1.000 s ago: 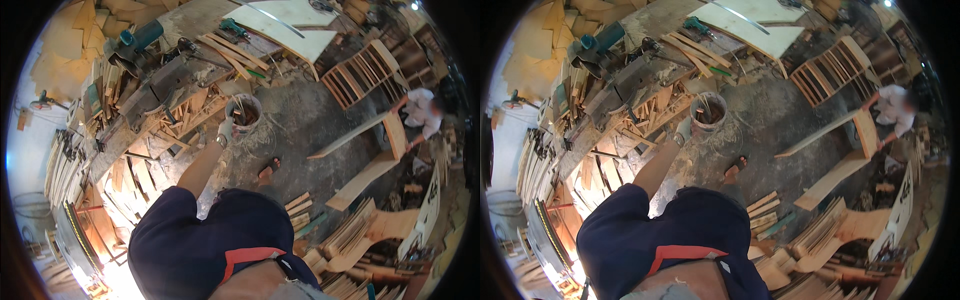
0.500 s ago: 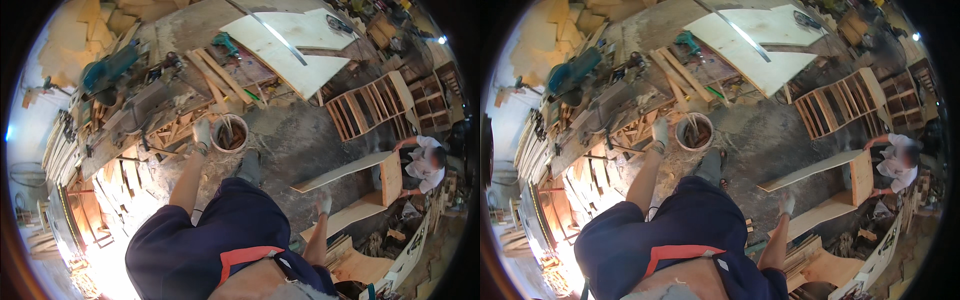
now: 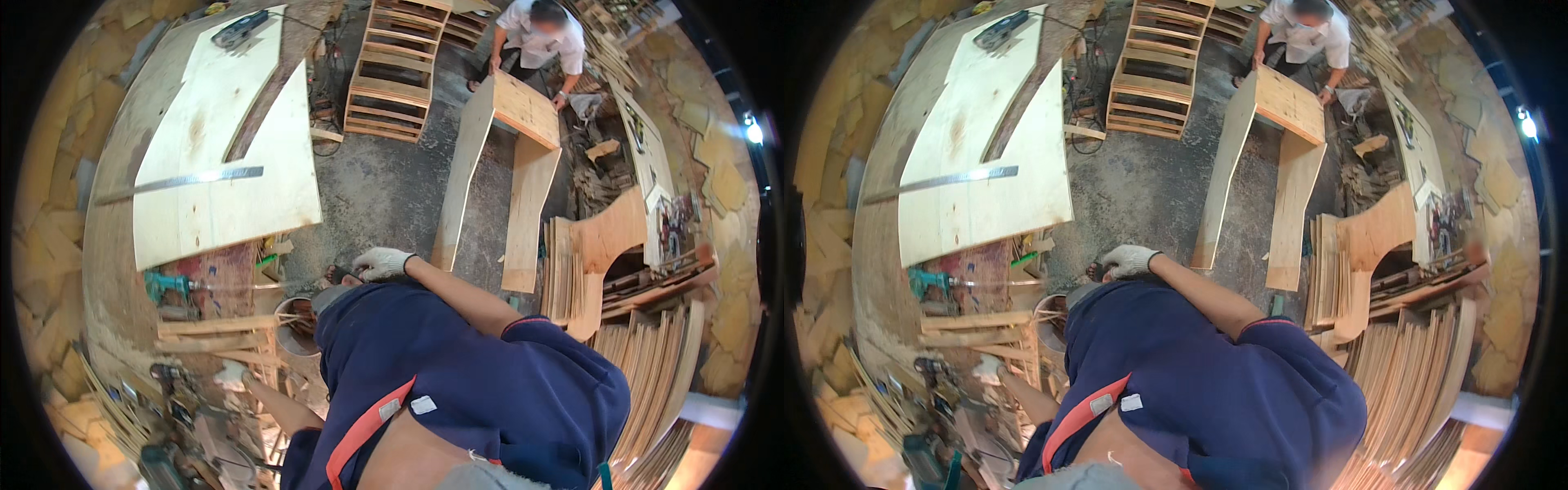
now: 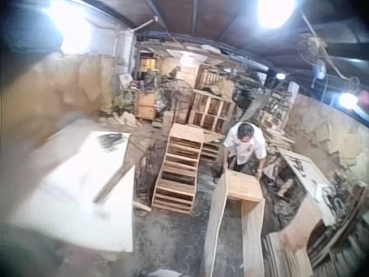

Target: The person cuts a wooden plank on a table saw, then moves to a miter saw to cut smaller pieces of wood. They use a hammer to tap a small wooden piece on a workbench. The person handles various wooden planks and tools throughout the process.

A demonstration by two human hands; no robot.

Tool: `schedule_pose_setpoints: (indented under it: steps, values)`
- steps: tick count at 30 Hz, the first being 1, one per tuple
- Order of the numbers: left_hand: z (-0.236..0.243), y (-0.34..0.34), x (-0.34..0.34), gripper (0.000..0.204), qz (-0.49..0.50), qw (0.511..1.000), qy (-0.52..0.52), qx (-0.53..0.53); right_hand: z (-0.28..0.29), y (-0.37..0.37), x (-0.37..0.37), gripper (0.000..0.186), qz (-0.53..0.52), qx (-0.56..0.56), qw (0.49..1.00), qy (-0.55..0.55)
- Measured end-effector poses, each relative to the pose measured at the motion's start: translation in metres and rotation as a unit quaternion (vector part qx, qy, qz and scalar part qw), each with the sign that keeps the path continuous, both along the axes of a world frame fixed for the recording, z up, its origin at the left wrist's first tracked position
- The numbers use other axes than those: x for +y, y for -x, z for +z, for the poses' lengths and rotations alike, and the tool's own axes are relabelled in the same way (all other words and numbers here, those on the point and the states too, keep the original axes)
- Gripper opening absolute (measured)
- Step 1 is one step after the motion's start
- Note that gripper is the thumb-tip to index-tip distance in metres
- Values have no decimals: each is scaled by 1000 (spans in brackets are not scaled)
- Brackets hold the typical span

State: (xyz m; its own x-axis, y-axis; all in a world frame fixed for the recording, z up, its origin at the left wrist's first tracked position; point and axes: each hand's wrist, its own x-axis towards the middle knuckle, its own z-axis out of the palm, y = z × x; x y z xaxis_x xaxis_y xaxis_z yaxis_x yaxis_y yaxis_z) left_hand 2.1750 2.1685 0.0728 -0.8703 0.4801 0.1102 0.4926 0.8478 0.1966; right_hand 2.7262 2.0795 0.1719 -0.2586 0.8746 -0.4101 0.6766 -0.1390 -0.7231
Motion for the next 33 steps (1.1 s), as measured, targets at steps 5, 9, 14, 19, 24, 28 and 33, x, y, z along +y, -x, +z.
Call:
schedule_pose_setpoints:
  steps: [5, 9, 14, 19, 24, 28, 33]
  values:
    - [17, 60, -2, 50, 127, 912, -135, -366, -5, -1, 56, 34, 43, -103, 994, -9]
    - [46, 69, -7, 41, 39, 920, -152, -359, 0, 7, 110, 32, 62, -11, 996, -66]
    - [96, -85, -17, 50, -77, 956, -216, -181, 31, 26, 167, 35, 108, 158, 979, -71]
    - [156, -251, 22, 59, -146, 918, -234, -284, 76, 41, 222, 46, 163, 241, 955, -58]
    - [194, -363, 64, 28, -338, 848, -207, -351, 91, 61, 249, 50, 194, 219, 953, -77]
    - [212, -389, 88, 27, -400, 850, -168, -300, 87, 50, 273, 36, 44, 387, 920, -34]
    - [195, -353, 100, 19, -229, 903, -269, -246, 76, 4, 309, 18, 86, 132, 979, -129]
